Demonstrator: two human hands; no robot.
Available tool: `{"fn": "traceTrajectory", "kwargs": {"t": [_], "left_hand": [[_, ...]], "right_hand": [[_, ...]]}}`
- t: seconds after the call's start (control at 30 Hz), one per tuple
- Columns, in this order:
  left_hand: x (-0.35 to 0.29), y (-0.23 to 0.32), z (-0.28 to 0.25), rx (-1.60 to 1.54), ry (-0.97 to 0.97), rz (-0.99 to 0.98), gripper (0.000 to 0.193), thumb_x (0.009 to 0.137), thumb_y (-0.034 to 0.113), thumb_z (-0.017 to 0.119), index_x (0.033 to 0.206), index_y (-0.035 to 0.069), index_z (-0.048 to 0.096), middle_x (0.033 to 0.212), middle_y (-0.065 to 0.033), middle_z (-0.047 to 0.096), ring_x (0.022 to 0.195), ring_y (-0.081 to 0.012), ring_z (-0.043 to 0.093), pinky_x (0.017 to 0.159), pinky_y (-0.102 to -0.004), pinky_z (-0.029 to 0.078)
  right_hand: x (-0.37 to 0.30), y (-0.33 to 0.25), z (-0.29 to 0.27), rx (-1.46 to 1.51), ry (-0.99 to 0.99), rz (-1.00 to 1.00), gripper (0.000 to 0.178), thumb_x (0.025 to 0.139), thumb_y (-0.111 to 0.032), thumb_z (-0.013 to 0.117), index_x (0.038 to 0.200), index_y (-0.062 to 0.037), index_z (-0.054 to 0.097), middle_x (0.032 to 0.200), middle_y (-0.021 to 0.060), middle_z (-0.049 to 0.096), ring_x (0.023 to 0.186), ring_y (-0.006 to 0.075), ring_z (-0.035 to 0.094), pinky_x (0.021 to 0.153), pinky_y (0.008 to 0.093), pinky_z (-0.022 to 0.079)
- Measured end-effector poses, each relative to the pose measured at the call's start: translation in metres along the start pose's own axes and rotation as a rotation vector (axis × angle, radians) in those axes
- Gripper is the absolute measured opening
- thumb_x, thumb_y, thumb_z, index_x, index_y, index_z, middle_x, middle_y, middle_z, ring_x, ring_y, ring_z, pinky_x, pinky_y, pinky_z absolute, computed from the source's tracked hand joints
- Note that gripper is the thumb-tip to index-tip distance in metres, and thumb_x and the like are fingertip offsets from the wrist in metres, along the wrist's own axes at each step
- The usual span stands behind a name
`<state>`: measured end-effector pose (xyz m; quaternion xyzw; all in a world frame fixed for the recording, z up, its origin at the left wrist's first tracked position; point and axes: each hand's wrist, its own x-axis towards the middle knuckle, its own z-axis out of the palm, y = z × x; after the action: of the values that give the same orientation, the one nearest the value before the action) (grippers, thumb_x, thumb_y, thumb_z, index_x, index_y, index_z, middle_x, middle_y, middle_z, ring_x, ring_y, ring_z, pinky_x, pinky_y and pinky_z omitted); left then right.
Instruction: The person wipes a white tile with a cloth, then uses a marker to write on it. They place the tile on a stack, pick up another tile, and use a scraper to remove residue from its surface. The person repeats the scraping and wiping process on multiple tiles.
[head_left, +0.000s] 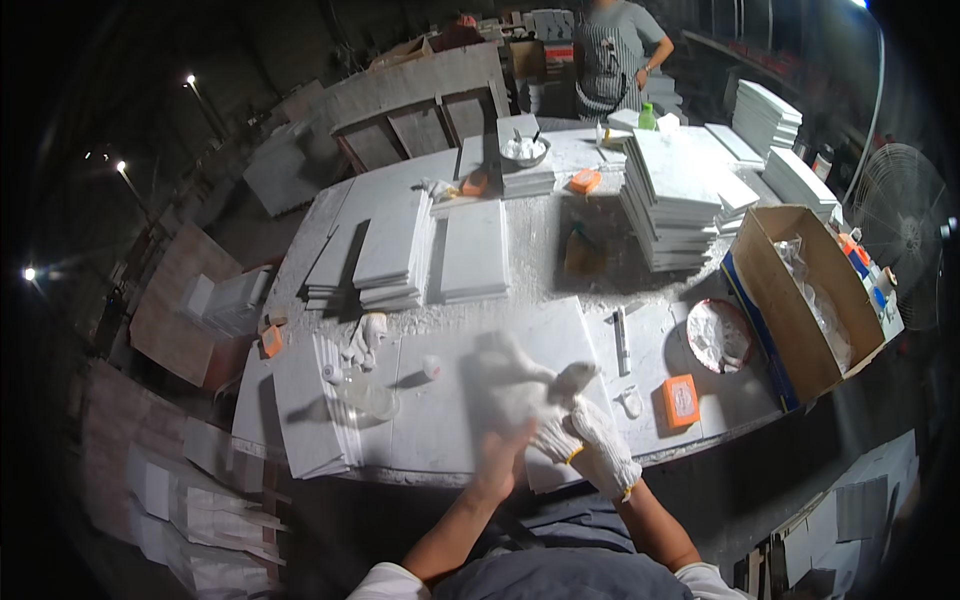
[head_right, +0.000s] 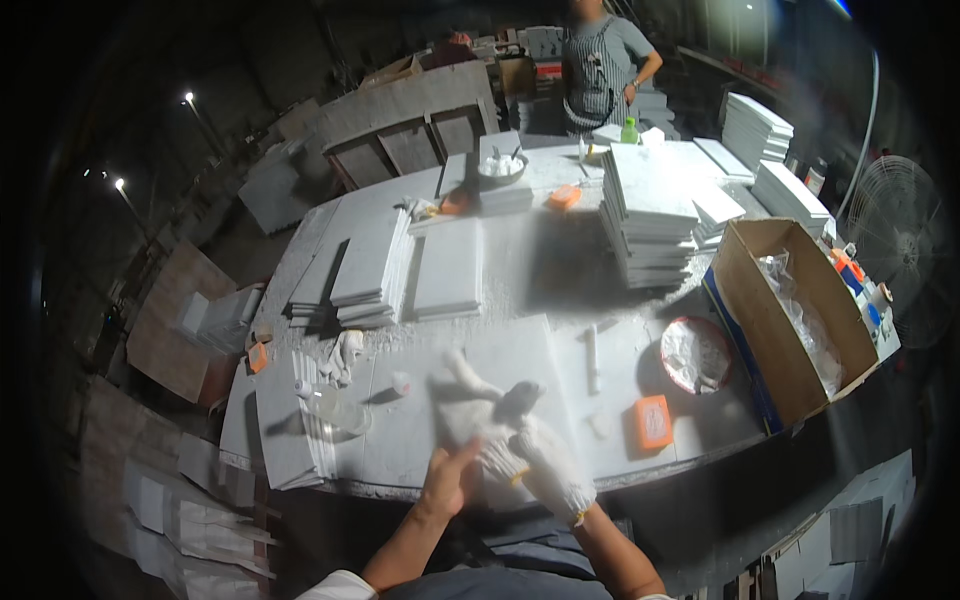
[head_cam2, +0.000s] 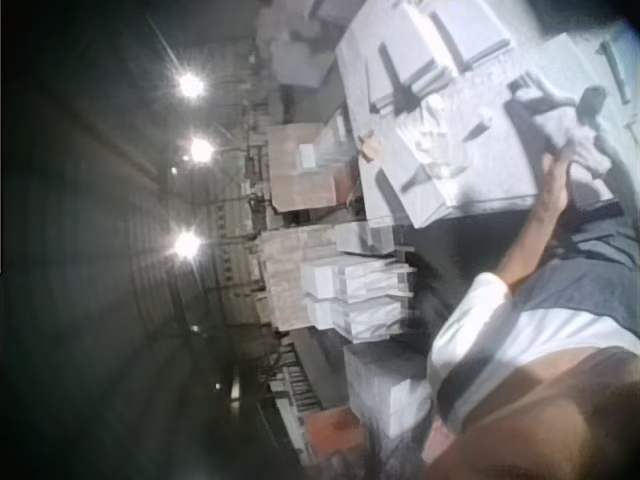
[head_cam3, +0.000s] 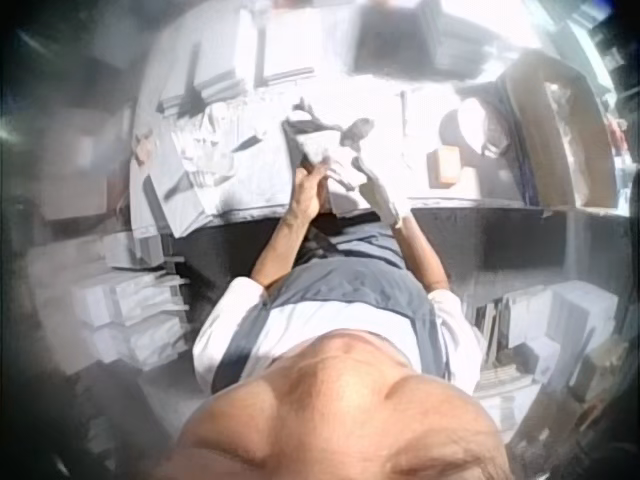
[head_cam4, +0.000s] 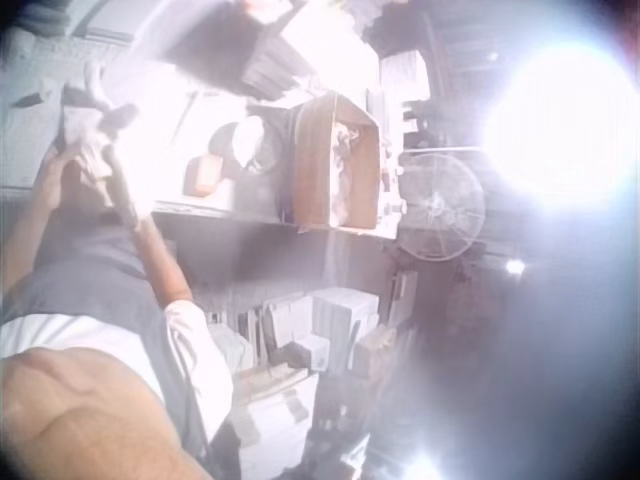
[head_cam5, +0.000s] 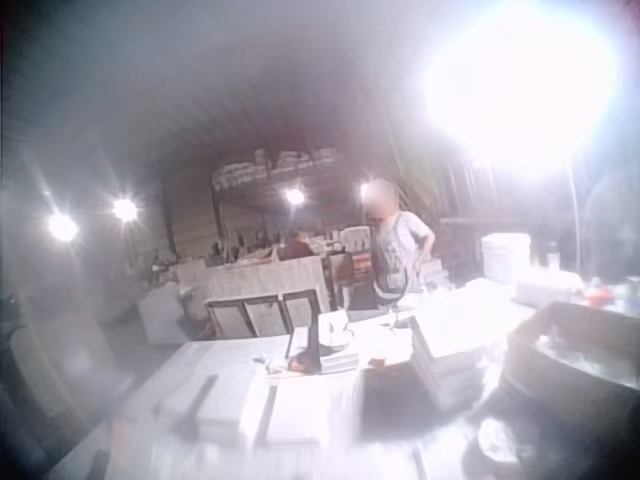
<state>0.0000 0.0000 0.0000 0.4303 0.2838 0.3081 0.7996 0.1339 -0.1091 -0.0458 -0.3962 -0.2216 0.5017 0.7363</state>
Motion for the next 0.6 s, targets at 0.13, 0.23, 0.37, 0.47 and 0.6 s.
{"fn": "traceTrajectory", "kwargs": {"t": [0.13,0.23,0.37,0.47,0.6], "left_hand": [[-0.019,0.009,0.008,-0.051,0.027,0.062,0.058,0.094,-0.003,0.061,0.148,0.001,0.042,0.137,-0.0101,0.058,0.125,-0.0237,0.057,0.107,-0.0391,0.045],[0.001,0.016,0.005,-0.151,0.070,0.116,0.054,0.095,-0.005,0.058,0.147,0.002,0.045,0.136,-0.0093,0.059,0.125,-0.0234,0.057,0.107,-0.0406,0.046],[0.005,0.017,0.002,-0.174,0.083,0.200,0.053,0.095,-0.006,0.057,0.146,0.003,0.047,0.138,-0.0081,0.059,0.127,-0.0228,0.056,0.108,-0.0406,0.045],[0.001,0.012,-0.004,-0.221,0.049,0.129,0.058,0.094,-0.006,0.056,0.150,0.004,0.042,0.143,-0.0091,0.054,0.131,-0.0237,0.052,0.112,-0.0412,0.041],[-0.007,0.001,-0.015,-0.146,0.003,-0.012,0.061,0.096,-0.004,0.055,0.153,0.004,0.035,0.146,-0.0088,0.050,0.135,-0.0235,0.047,0.114,-0.0401,0.037]], "right_hand": [[-0.012,0.005,0.009,0.114,0.058,0.091,0.061,0.096,-0.008,0.055,0.154,-0.0034,0.035,0.116,0.0138,0.060,0.085,0.0109,0.059,0.067,0.0230,0.050],[-0.003,0.002,0.010,0.319,-0.041,0.000,0.086,0.091,-0.001,0.059,0.162,-0.0066,0.011,0.129,0.0210,0.054,0.089,0.0167,0.059,0.073,0.0261,0.051],[-0.011,-0.007,0.013,0.383,-0.154,-0.029,0.104,0.086,0.003,0.068,0.162,-0.0033,-0.002,0.151,0.0264,0.039,0.133,0.0274,0.049,0.105,0.0341,0.047],[-0.007,-0.007,0.007,0.060,-0.031,0.102,0.092,0.090,-0.004,0.071,0.161,0.0015,0.012,0.158,0.0218,0.035,0.142,0.0246,0.042,0.111,0.0332,0.041],[0.007,-0.010,0.006,0.025,-0.039,0.071,0.073,0.096,-0.016,0.069,0.156,0.0020,0.031,0.146,0.0148,0.051,0.127,0.0199,0.054,0.102,0.0297,0.047]]}}
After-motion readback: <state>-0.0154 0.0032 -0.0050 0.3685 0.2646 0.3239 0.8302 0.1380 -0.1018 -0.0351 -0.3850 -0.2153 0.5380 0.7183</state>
